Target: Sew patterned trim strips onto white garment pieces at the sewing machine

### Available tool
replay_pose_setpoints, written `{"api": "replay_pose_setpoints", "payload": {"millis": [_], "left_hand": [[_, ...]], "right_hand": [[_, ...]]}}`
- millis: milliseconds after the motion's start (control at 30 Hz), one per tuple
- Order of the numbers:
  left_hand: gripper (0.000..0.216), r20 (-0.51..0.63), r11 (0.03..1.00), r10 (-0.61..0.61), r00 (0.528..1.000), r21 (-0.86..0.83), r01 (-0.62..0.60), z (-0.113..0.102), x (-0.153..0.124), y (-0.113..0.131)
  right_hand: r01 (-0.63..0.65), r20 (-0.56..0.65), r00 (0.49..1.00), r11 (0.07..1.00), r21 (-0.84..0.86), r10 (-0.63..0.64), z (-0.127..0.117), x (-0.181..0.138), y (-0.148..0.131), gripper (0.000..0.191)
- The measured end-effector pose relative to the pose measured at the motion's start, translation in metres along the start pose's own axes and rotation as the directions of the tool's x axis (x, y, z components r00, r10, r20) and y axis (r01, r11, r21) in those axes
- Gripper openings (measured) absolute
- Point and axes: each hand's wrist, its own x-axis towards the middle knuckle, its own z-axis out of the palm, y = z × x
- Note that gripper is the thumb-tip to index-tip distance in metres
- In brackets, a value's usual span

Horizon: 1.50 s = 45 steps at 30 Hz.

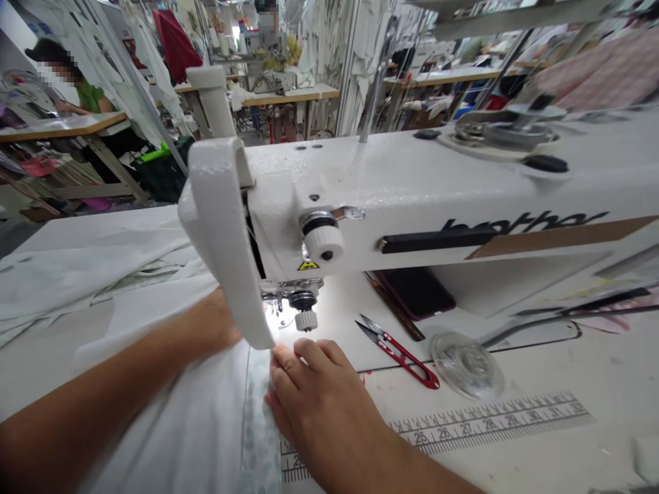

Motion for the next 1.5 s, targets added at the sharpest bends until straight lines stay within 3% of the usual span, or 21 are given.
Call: {"api": "replay_pose_setpoints", "payload": {"millis": [167,467,800,967,1100,1167,1300,1400,1500], "left_hand": [[0.027,-0.070,0.998,0.027,0.997,0.060,-0.023,0.004,-0.001,-0.002],[0.032,-0.094,0.980,0.072,0.993,0.193,-0.053,0.018,0.001,-0.014],[0.032,-0.076,0.975,0.069,0.995,0.217,-0.051,0.013,-0.001,-0.011],[0.032,-0.080,0.968,0.102,0.992,0.236,-0.081,0.012,0.000,-0.009],[0.028,-0.134,0.967,0.103,0.986,0.246,-0.068,0.008,-0.001,-0.009],[0.021,-0.160,0.963,0.143,0.977,0.250,-0.100,0.005,-0.010,-0.008],[0.025,-0.212,0.962,0.213,0.954,0.218,-0.167,-0.002,-0.051,0.009],[0.025,-0.216,0.978,0.185,0.959,0.135,-0.159,-0.001,-0.094,0.043],[0.024,-0.228,0.986,0.164,0.960,0.028,-0.162,0.010,-0.135,0.086]], "right_hand": [[0.007,0.020,1.000,1.000,-0.005,-0.007,-0.001,-0.001,0.000,0.015],[0.037,0.073,0.997,0.996,-0.079,-0.031,-0.006,0.003,-0.001,0.017],[0.040,0.099,0.995,0.996,-0.076,-0.032,-0.007,0.003,-0.002,0.013],[-0.016,0.107,0.994,0.999,0.037,0.012,-0.006,0.004,0.002,0.014],[-0.078,0.077,0.995,0.968,0.237,0.061,-0.024,-0.012,-0.002,0.019],[-0.124,0.079,0.992,0.917,0.379,0.101,-0.038,-0.036,-0.010,0.021],[-0.298,0.236,0.952,0.762,0.574,0.194,-0.047,-0.101,-0.034,0.017],[-0.416,0.256,0.909,0.717,0.560,0.328,-0.020,-0.137,-0.057,0.009],[-0.487,0.246,0.872,0.695,0.529,0.423,0.019,-0.154,-0.077,0.012]]}}
